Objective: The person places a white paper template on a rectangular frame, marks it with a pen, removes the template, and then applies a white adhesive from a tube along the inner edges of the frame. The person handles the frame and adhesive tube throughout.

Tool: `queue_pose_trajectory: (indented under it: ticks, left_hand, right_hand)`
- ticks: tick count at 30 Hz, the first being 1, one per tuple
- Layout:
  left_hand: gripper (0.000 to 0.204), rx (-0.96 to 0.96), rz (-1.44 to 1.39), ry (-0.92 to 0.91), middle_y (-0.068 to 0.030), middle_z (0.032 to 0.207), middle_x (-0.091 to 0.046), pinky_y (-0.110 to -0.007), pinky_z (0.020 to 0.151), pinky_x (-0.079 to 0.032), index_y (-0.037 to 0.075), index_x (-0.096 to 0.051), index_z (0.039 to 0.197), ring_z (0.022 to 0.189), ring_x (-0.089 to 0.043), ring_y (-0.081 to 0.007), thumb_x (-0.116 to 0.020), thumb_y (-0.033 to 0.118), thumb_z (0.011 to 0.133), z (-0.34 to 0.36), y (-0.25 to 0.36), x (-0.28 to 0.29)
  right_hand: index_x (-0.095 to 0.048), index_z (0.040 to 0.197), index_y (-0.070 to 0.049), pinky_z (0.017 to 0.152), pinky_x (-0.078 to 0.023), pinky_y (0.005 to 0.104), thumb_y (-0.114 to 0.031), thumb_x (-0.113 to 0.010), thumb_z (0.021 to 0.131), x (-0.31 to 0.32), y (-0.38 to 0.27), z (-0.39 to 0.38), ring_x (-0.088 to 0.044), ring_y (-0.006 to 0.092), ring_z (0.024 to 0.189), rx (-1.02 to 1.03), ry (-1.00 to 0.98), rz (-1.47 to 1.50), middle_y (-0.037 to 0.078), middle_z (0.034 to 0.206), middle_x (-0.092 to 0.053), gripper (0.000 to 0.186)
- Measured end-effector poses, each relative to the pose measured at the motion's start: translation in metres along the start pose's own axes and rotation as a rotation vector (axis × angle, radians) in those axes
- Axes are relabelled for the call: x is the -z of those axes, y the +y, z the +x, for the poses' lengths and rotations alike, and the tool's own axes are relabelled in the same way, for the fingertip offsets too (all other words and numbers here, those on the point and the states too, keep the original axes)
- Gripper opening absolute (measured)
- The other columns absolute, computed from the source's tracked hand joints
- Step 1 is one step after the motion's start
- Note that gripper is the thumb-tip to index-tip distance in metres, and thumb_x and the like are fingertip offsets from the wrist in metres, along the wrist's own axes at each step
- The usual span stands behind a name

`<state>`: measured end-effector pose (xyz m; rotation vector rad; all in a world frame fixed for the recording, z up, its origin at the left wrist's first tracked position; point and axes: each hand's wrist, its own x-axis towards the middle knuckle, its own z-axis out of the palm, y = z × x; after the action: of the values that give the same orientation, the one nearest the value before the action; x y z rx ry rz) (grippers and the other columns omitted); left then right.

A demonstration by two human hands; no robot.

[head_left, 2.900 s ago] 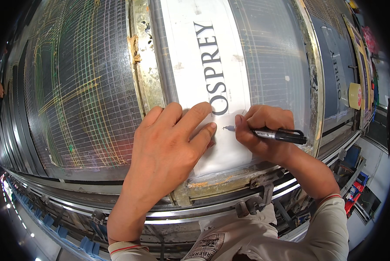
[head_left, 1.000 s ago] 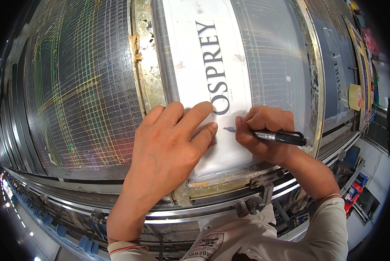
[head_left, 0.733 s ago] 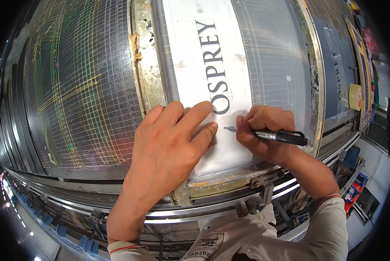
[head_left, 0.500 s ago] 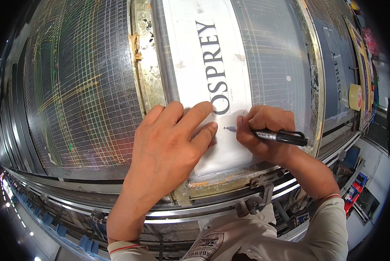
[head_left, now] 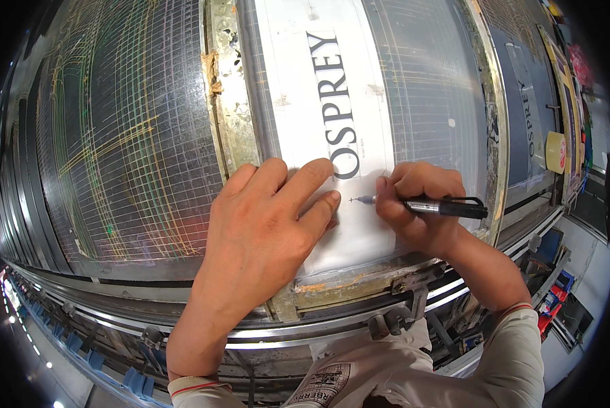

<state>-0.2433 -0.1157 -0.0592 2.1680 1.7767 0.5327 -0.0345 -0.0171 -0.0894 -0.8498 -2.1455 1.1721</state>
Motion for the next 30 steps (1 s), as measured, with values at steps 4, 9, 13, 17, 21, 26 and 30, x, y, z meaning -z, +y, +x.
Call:
queue_pose_trajectory:
  ticks: [4, 9, 13, 17, 21, 26, 30]
  left_hand:
    - [0.022, -0.002, -0.002, -0.004, 0.0056, 0.113, -0.065, -0.032, 0.067, -0.041, 0.014, -0.077, 0.096, 0.077, -0.053, -0.0151, -0.08, 0.016, 0.074, -0.001, 0.0, 0.0]
    - [0.021, -0.007, 0.007, -0.001, 0.0055, 0.113, -0.065, -0.032, 0.067, -0.041, 0.014, -0.077, 0.095, 0.078, -0.053, -0.0154, -0.079, 0.016, 0.075, -0.001, 0.0, 0.0]
    - [0.021, -0.002, 0.0, -0.004, 0.0052, 0.113, -0.065, -0.032, 0.067, -0.041, 0.014, -0.077, 0.095, 0.078, -0.053, -0.0156, -0.08, 0.015, 0.074, 0.0, 0.0, 0.0]
    - [0.023, -0.009, 0.002, -0.013, 0.0047, 0.113, -0.065, -0.032, 0.067, -0.041, 0.013, -0.076, 0.096, 0.078, -0.053, -0.0161, -0.08, 0.015, 0.073, 0.002, -0.002, 0.002]
    - [0.025, -0.015, -0.013, -0.003, 0.0045, 0.113, -0.066, -0.032, 0.066, -0.04, 0.013, -0.075, 0.097, 0.078, -0.054, -0.0166, -0.081, 0.016, 0.073, 0.003, -0.001, 0.005]
    - [0.025, -0.018, -0.039, -0.021, 0.0049, 0.112, -0.066, -0.033, 0.064, -0.039, 0.014, -0.074, 0.098, 0.076, -0.053, -0.0166, -0.081, 0.018, 0.075, 0.005, -0.001, 0.006]
    - [0.025, -0.013, -0.049, -0.036, 0.0048, 0.114, -0.067, -0.032, 0.065, -0.04, 0.016, -0.074, 0.1, 0.078, -0.054, -0.016, -0.08, 0.022, 0.077, 0.001, 0.001, 0.008]
  right_hand:
    - [-0.051, 0.064, -0.01, 0.044, -0.04, 0.0291, -0.007, -0.077, 0.082, -0.001, -0.001, 0.0, -0.051, 0.0149, 0.045, -0.006, 0.002, 0.003, 0.004, 0.057, -0.053, 0.032]
    - [-0.05, 0.064, -0.01, 0.044, -0.04, 0.0294, -0.008, -0.078, 0.082, -0.003, 0.001, -0.001, -0.05, 0.0164, 0.045, 0.007, -0.013, -0.02, 0.004, 0.056, -0.052, 0.033]
    - [-0.049, 0.064, -0.01, 0.044, -0.04, 0.0305, -0.008, -0.078, 0.081, -0.003, 0.001, 0.0, -0.049, 0.0179, 0.044, 0.031, -0.017, -0.059, 0.004, 0.055, -0.051, 0.035]
    - [-0.048, 0.063, -0.011, 0.043, -0.039, 0.0314, -0.008, -0.078, 0.081, -0.003, -0.001, 0.002, -0.048, 0.0189, 0.044, 0.034, -0.01, -0.069, 0.005, 0.055, -0.05, 0.035]
    - [-0.048, 0.067, -0.01, 0.043, -0.039, 0.0289, -0.004, -0.075, 0.085, 0.001, 0.0, 0.004, -0.05, 0.0141, 0.044, 0.084, 0.003, -0.061, 0.003, 0.056, -0.052, 0.033]
    - [-0.049, 0.079, -0.008, 0.045, -0.042, 0.0209, -0.001, -0.065, 0.094, 0.026, -0.012, 0.027, -0.055, 0.0047, 0.053, -0.387, 0.094, 0.52, 0.001, 0.065, -0.058, 0.023]
    - [-0.056, 0.084, -0.005, 0.047, -0.044, 0.0204, -0.009, -0.07, 0.094, 0.041, -0.006, 0.094, -0.056, 0.0044, 0.055, -0.192, 0.131, 0.425, 0.003, 0.068, -0.063, 0.017]
